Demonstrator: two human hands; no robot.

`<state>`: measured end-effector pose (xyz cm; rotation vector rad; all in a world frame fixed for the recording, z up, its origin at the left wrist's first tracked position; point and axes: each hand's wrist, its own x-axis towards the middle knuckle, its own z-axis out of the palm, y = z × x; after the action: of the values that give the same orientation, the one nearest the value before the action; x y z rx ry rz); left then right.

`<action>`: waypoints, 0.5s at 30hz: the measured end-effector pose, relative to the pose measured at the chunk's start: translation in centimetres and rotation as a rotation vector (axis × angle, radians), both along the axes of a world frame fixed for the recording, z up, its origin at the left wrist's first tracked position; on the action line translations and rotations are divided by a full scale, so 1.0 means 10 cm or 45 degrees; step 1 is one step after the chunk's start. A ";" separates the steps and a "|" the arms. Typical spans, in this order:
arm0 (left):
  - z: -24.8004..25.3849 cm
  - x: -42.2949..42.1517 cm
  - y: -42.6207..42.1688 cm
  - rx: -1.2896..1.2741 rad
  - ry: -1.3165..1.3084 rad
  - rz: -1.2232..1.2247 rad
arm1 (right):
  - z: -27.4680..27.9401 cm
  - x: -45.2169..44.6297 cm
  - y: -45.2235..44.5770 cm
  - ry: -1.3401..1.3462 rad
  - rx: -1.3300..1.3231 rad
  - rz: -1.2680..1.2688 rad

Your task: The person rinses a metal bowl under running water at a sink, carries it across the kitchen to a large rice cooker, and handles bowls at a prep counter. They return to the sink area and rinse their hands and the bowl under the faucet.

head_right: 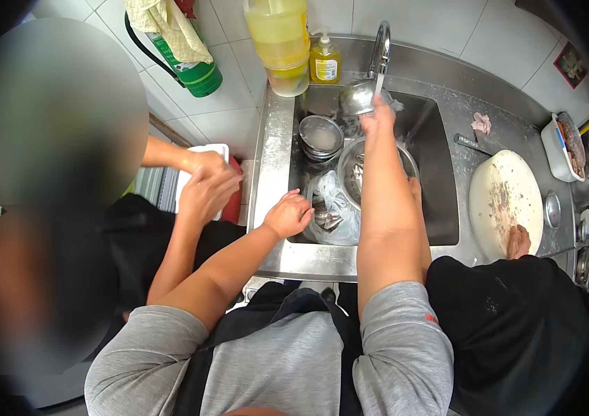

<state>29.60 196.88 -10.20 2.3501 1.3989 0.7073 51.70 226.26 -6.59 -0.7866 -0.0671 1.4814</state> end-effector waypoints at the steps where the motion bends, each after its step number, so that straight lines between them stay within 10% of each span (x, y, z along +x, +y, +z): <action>1: 0.01 0.00 0.00 -0.004 0.000 -0.001 | 0.17 -0.02 -0.13 0.108 0.003 -0.020; 6: 0.05 0.00 -0.02 -0.016 0.011 0.019 | 0.28 -0.04 -0.34 0.081 0.251 0.164; 15: 0.00 -0.01 -0.03 0.007 -0.024 0.029 | -0.24 -0.06 -0.62 -2.618 0.235 0.967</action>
<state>29.46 196.60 -10.17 2.3291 1.4195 0.7384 51.06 220.08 -9.01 -1.9078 -2.1439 0.6220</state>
